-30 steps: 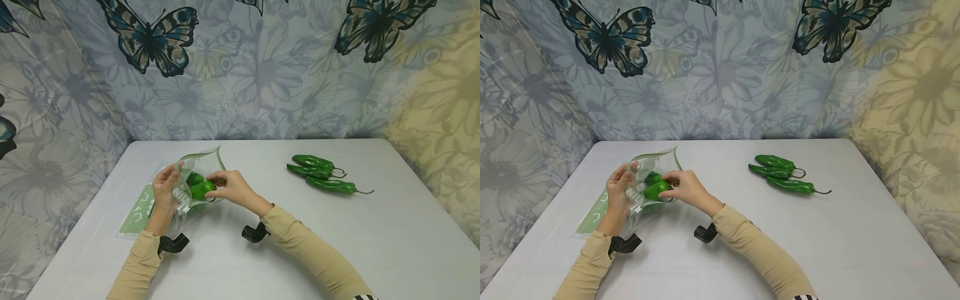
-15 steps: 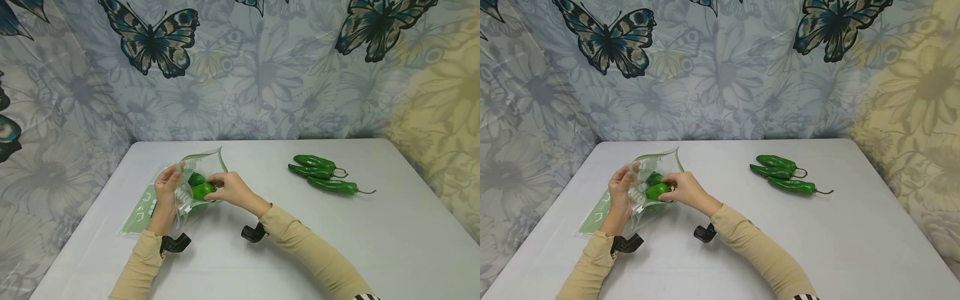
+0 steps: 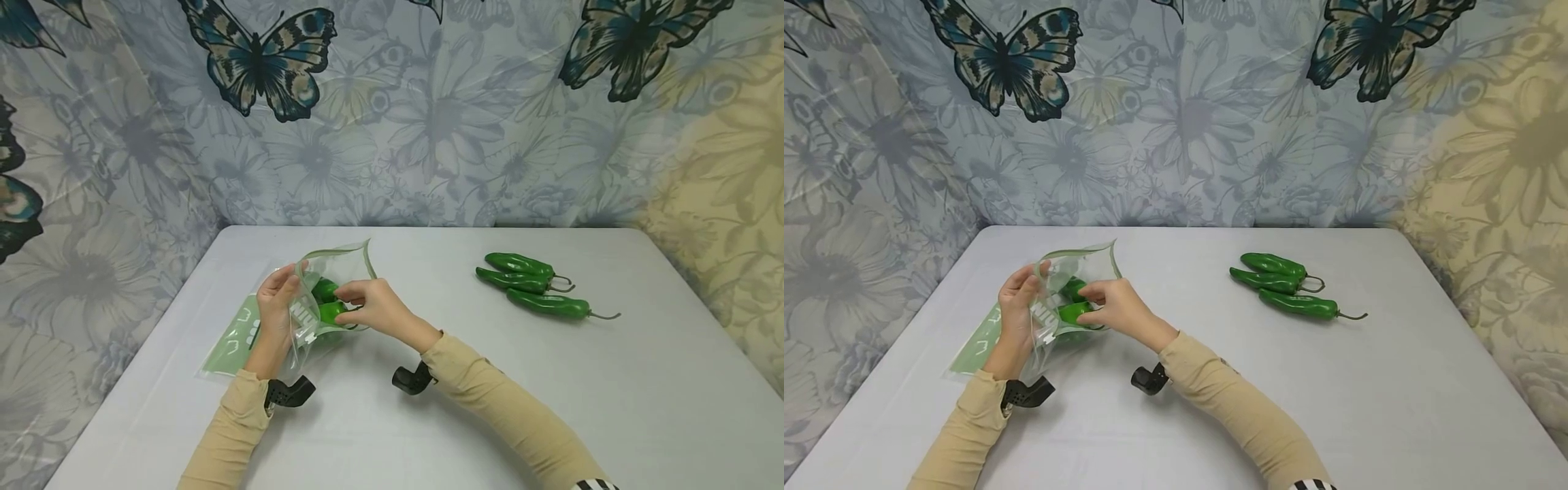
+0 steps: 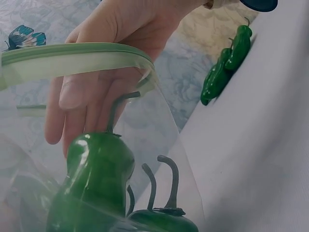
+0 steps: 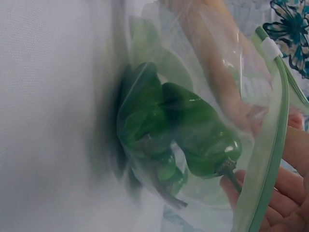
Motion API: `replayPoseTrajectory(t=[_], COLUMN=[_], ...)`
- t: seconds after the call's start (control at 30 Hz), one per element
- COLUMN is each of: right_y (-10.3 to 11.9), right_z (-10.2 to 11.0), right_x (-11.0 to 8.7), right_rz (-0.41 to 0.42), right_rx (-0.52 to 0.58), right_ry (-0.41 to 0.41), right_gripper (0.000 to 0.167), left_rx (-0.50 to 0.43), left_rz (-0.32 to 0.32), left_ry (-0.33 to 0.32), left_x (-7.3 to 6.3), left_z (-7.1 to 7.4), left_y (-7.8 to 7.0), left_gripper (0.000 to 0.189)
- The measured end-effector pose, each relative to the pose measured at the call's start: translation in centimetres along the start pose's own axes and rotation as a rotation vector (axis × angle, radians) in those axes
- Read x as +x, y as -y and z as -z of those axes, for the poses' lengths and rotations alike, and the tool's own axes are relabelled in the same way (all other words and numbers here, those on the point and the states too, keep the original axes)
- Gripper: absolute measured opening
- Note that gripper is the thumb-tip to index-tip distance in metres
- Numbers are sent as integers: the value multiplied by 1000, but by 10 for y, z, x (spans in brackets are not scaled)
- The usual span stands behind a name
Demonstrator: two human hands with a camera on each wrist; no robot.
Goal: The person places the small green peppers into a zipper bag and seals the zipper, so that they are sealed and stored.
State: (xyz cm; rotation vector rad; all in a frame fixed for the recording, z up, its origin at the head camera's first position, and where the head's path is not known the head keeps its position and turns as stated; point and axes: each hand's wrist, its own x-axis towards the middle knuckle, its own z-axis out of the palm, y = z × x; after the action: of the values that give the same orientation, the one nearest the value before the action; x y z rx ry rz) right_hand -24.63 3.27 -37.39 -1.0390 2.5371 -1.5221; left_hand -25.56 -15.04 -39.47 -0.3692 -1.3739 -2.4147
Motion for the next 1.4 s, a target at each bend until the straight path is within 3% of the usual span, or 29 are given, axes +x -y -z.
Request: replayPoseTrajectory(t=[0.2,0.53,0.8,1.03,1.23,1.4], right_y=[3,10,12,43,21,14], right_z=[-3,10,42,74,94,105], right_x=[3,-6,-31,-58,-75,-93], right_rz=[-14,13,74,65,157,166], right_rx=[24,88,126,107,92,78], right_ry=[10,-68,-193,-256,-308,-321], right_gripper=[40,39,39,38,41,42], left_rx=[17,-2,11,6,1,-16], left_rz=[1,-12,-13,4,4,-7], left_ry=[-11,-18,-22,-17,-23,-9], left_x=[0,-1,0,1,1,2], left_z=[1,4,2,1,2,2], left_y=[0,2,1,1,3,3], left_gripper=[9,12,11,10,10,10])
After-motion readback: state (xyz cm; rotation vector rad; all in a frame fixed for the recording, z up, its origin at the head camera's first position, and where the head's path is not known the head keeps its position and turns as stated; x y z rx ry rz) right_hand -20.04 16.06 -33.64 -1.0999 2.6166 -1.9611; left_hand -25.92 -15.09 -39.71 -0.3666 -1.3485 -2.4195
